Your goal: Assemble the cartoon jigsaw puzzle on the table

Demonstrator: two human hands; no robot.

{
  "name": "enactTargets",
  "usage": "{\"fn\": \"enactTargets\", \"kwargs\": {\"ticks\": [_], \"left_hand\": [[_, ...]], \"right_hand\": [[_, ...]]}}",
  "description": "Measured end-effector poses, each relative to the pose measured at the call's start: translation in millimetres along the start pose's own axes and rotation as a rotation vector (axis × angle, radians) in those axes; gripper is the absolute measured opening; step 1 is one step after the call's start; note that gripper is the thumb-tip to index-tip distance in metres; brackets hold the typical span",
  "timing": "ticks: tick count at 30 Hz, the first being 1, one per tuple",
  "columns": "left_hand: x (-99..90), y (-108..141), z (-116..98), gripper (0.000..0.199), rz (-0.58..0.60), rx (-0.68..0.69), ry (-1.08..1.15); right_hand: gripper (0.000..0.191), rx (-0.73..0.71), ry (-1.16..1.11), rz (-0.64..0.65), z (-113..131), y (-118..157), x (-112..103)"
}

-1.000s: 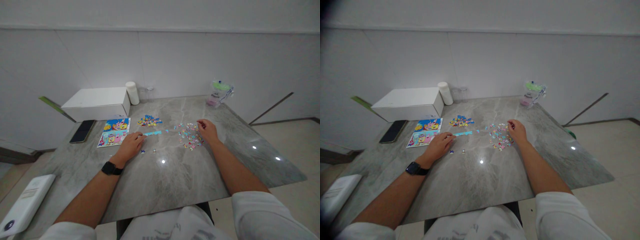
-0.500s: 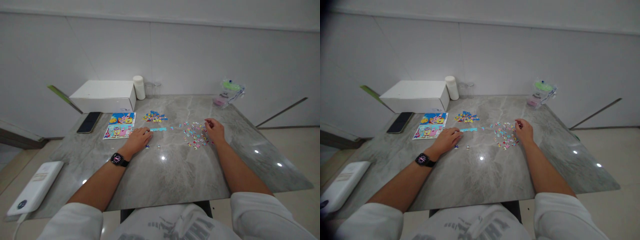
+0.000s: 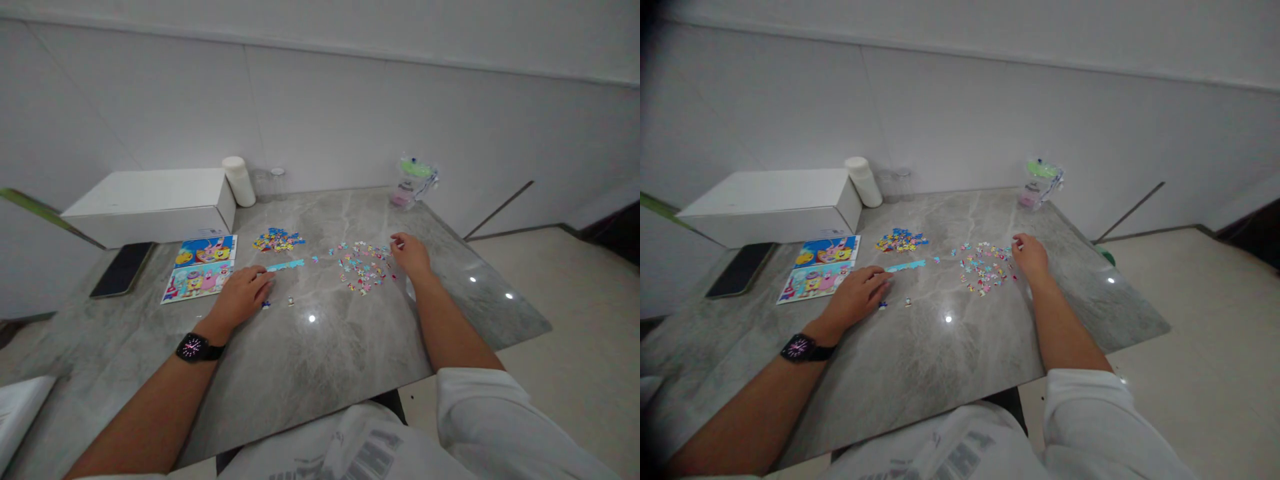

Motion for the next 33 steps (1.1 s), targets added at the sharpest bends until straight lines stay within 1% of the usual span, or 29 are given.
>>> {"fn": "enactTargets", "kwargs": {"ticks": [3, 6, 11, 13, 17, 19, 23, 27, 29, 31, 33], "left_hand": [[0.5, 1.5, 0.6, 0.034, -0.008, -0.003, -0.007], [-1.0, 2.2, -0.9, 0.035, -0.013, 0.004, -0.022], [-2.8, 2.6, -1.0, 0.034, -0.019, -0.004, -0.025], [-2.3, 2.6, -0.2, 0.035, -0.015, -0.012, -0.015], [-2.1, 2.0, -0.8, 0.035, -0.015, -0.018, -0.005], [-2.9, 1.3, -2.5, 0.036, -0.016, -0.011, -0.005], [-4.6, -0.1, -5.5, 0.036, -0.026, -0.001, 0.007], [-3.3, -0.8, -5.6, 0.036, -0.026, 0.004, 0.001], [-2.5, -0.7, -5.0, 0.036, -0.025, 0.004, -0.005], [-2.4, -0.5, -4.6, 0.036, -0.029, 0.004, -0.005], [-2.8, -0.4, -4.8, 0.035, -0.034, 0.006, -0.003]], "right_hand": [[0.029, -0.008, 0.069, 0.038, -10.2, -4.4, 1.8], [0.03, -0.029, 0.101, 0.087, -14.1, -6.3, 7.1], [0.037, 0.014, 0.121, 0.033, -21.4, -9.9, 4.5], [0.039, 0.012, 0.141, 0.033, -22.8, -9.8, 4.4], [0.042, -0.063, 0.17, 0.102, -16.3, -4.7, 14.0], [0.041, -0.06, 0.177, 0.119, -12.6, -2.4, 19.7], [0.04, -0.033, 0.211, 0.084, -6.9, -1.1, 23.9], [0.042, -0.113, 0.204, 0.118, 2.6, 2.6, 25.5], [0.04, -0.121, 0.217, 0.127, 6.4, 4.9, 25.8], [0.041, -0.095, 0.234, 0.095, 8.8, 6.2, 24.6], [0.042, -0.099, 0.227, 0.079, 12.2, 7.3, 24.4]]}}
Point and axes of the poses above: each hand's wrist, its own y-axis away from the middle knuckle, its own x-axis out of the palm, z = x × y, the point moved 4 cm from there along -y, towards the middle knuckle, and after that the axes turned 13 degrees about x, right-handed, at the moved point
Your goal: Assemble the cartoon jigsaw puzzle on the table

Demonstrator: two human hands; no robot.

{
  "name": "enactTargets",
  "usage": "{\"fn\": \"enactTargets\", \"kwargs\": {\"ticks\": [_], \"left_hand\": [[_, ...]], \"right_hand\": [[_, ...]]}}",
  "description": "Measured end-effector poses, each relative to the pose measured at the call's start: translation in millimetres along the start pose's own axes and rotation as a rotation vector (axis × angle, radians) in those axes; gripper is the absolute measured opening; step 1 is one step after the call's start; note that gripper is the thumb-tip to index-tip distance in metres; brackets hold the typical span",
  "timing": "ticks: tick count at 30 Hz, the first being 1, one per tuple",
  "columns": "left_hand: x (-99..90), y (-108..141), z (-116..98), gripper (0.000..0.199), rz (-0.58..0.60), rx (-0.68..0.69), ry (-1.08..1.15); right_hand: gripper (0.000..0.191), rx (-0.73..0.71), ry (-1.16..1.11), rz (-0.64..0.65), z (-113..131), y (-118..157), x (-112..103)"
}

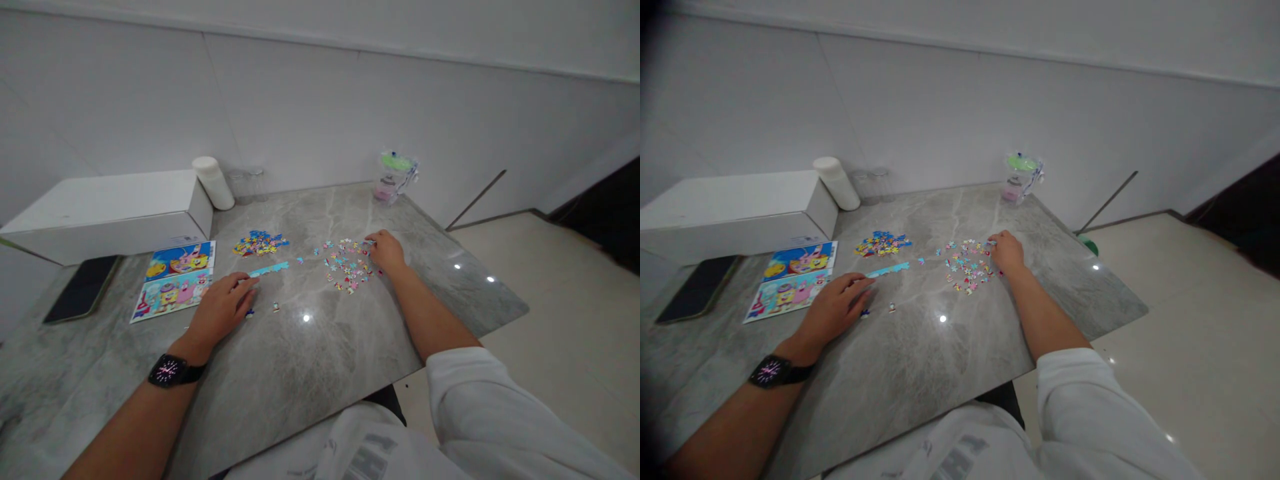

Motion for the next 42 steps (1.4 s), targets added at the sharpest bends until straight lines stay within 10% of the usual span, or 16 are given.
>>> {"fn": "enactTargets", "kwargs": {"ticks": [26, 32, 42], "left_hand": [[-2.6, 0.5, 1.5, 0.034, 0.021, -0.01, 0.009], [-6.4, -2.5, 5.2, 0.034, 0.01, -0.027, 0.077], [-12.9, 0.3, 9.6, 0.033, -0.055, -0.066, 0.229]], "right_hand": [[0.042, -0.333, 0.137, 0.191, 100.8, -5.6, 15.3], [0.042, -0.204, 0.136, 0.112, 97.7, -17.1, 19.5], [0.048, -0.473, -0.004, 0.117, 105.7, 0.0, 27.8]]}}
Point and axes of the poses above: each hand's wrist, its own y-axis away from the middle knuckle, its own x-axis out of the palm, z = x × y, the point moved 4 cm from there along -y, towards the middle knuckle, and after that the axes turned 13 degrees about x, right-handed, at the moved point
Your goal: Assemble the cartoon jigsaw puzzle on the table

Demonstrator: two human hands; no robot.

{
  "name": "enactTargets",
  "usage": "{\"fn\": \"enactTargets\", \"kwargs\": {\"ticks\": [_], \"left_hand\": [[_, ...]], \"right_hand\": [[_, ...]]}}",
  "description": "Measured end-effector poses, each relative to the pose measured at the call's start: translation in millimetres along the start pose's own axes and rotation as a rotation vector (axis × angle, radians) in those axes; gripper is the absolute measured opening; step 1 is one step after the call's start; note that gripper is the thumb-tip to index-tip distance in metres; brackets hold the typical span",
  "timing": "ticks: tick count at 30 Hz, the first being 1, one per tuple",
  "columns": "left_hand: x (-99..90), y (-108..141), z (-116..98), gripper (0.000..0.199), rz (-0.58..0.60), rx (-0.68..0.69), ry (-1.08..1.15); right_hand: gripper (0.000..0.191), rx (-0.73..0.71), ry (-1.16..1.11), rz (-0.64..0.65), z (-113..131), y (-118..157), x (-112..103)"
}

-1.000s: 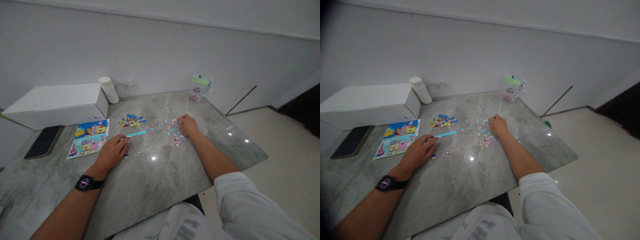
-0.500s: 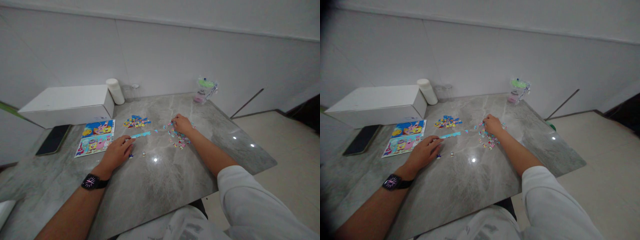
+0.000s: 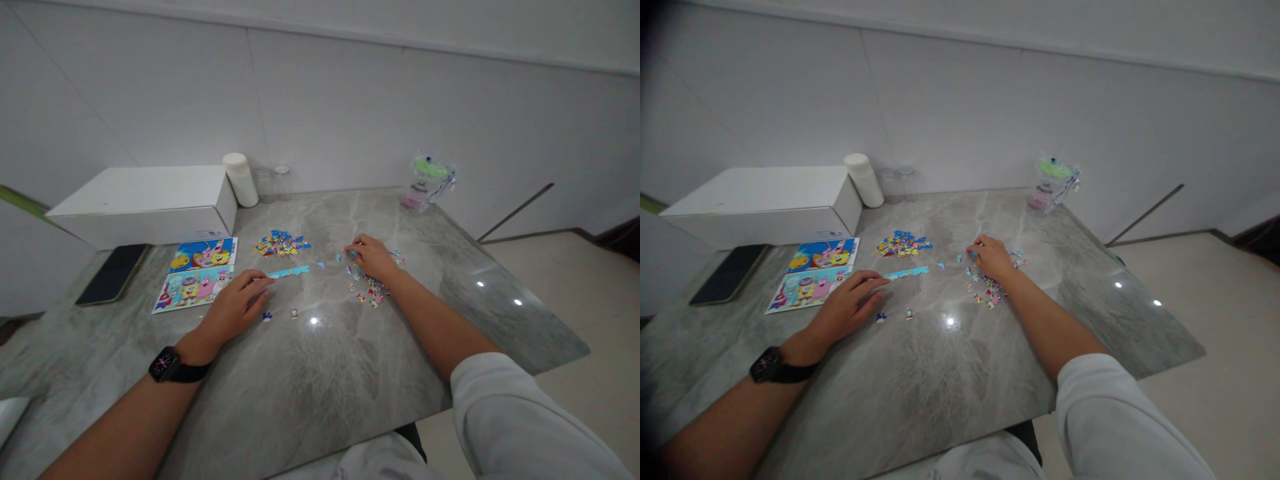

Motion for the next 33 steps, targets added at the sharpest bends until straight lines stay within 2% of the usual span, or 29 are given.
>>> {"fn": "enactTargets", "kwargs": {"ticks": [3, 9, 15, 17, 21, 23, 28, 33], "left_hand": [[1.0, 0.8, -0.6, 0.033, -0.004, -0.009, 0.01], [1.1, 2.5, 0.7, 0.033, -0.029, -0.031, 0.029], [-0.1, 2.0, 1.1, 0.033, -0.028, -0.042, 0.02], [-0.1, 2.0, 0.8, 0.033, -0.027, -0.04, 0.025], [0.2, 2.1, 0.8, 0.032, -0.022, -0.049, 0.041], [0.4, 2.1, 1.2, 0.032, -0.019, -0.059, 0.049], [0.6, 2.4, 2.7, 0.032, -0.017, -0.07, 0.065], [1.6, 4.3, 6.6, 0.033, -0.017, -0.088, 0.067]], "right_hand": [[0.056, 0.037, 0.005, -0.057, -1.2, -1.3, -3.5], [0.036, 0.084, 0.012, -0.079, -7.3, -0.7, -8.3], [0.032, 0.148, 0.029, -0.094, -11.4, -1.0, -6.1], [0.034, 0.088, -0.008, -0.102, -8.8, -1.3, -5.9], [0.038, -0.149, -0.09, -0.04, 4.9, 0.9, -2.6], [0.038, -0.203, -0.094, -0.02, 10.6, 2.7, -0.4], [0.041, -0.2, -0.098, -0.006, 14.4, 4.2, 1.2], [0.041, -0.113, -0.133, -0.011, 1.9, -0.4, -5.4]]}}
Point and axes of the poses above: each hand's wrist, its own y-axis away from the middle knuckle, its own x-axis out of the palm, z = x × y, the point moved 4 cm from there along -y, towards the middle knuckle, and after that the axes turned 13 degrees about x, right-handed, at the moved point
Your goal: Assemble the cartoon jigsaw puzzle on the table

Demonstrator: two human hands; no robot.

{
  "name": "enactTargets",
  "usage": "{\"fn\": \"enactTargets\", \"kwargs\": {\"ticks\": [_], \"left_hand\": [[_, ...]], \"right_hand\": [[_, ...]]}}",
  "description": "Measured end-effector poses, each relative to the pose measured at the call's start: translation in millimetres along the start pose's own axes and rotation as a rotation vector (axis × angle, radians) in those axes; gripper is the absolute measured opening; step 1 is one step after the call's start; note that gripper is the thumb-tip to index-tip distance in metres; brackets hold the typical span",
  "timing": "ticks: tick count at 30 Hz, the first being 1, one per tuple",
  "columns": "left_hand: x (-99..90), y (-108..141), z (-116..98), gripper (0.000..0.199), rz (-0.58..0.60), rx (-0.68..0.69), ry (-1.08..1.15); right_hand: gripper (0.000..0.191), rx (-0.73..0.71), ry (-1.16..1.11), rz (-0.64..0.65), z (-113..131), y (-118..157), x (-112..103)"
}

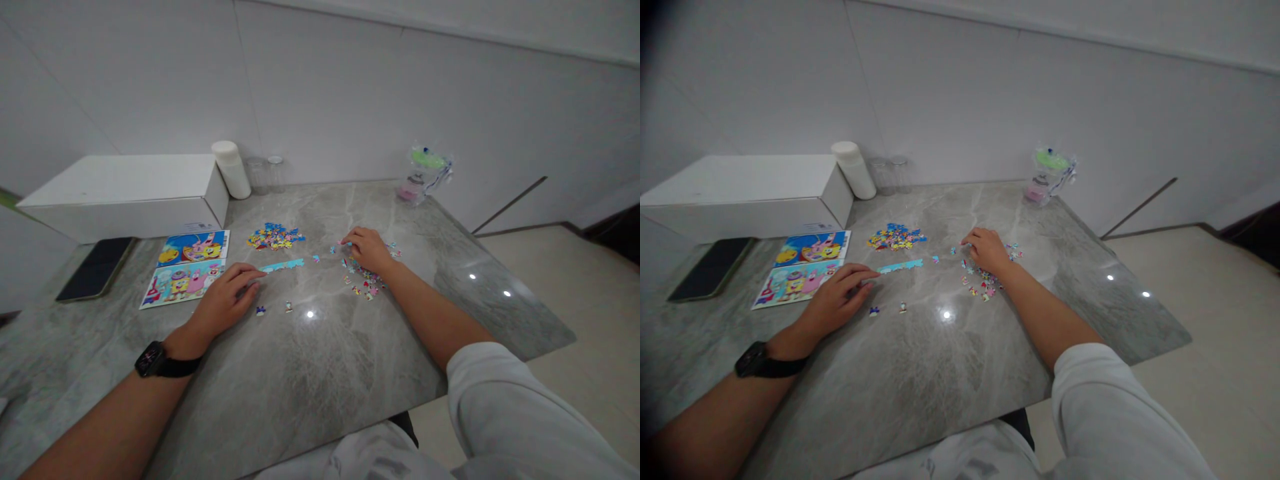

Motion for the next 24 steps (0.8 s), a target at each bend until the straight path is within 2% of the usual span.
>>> {"fn": "enactTargets", "kwargs": {"ticks": [3, 7, 9, 14, 20, 24], "left_hand": [[0.6, 0.7, 2.3, 0.034, -0.005, -0.005, 0.004], [0.4, 1.0, 4.2, 0.033, -0.02, 0.003, 0.002], [0.3, 1.1, 5.2, 0.033, -0.02, 0.001, -0.003], [-0.1, 1.6, 5.8, 0.032, -0.026, 0.008, -0.005], [-0.3, 1.6, 4.8, 0.031, -0.028, -0.002, 0.003], [-0.4, 1.4, 4.2, 0.032, -0.032, -0.003, 0.006]], "right_hand": [[0.033, -0.061, -0.062, 0.074, -1.8, 0.3, -0.5], [0.034, -0.149, -0.128, 0.121, 0.5, 1.5, 2.4], [0.037, -0.127, -0.13, 0.096, -2.5, 0.3, 2.8], [0.044, 0.034, -0.14, -0.042, -26.0, -4.5, -3.3], [0.045, -0.047, -0.173, 0.079, -39.2, -4.6, 1.8], [0.049, -0.05, -0.159, 0.069, -40.1, -4.3, 4.3]]}}
Point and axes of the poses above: each hand's wrist, its own y-axis away from the middle knuckle, its own x-axis out of the palm, z = x × y, the point moved 4 cm from there along -y, towards the middle knuckle, and after that the axes turned 13 degrees about x, right-handed, at the moved point
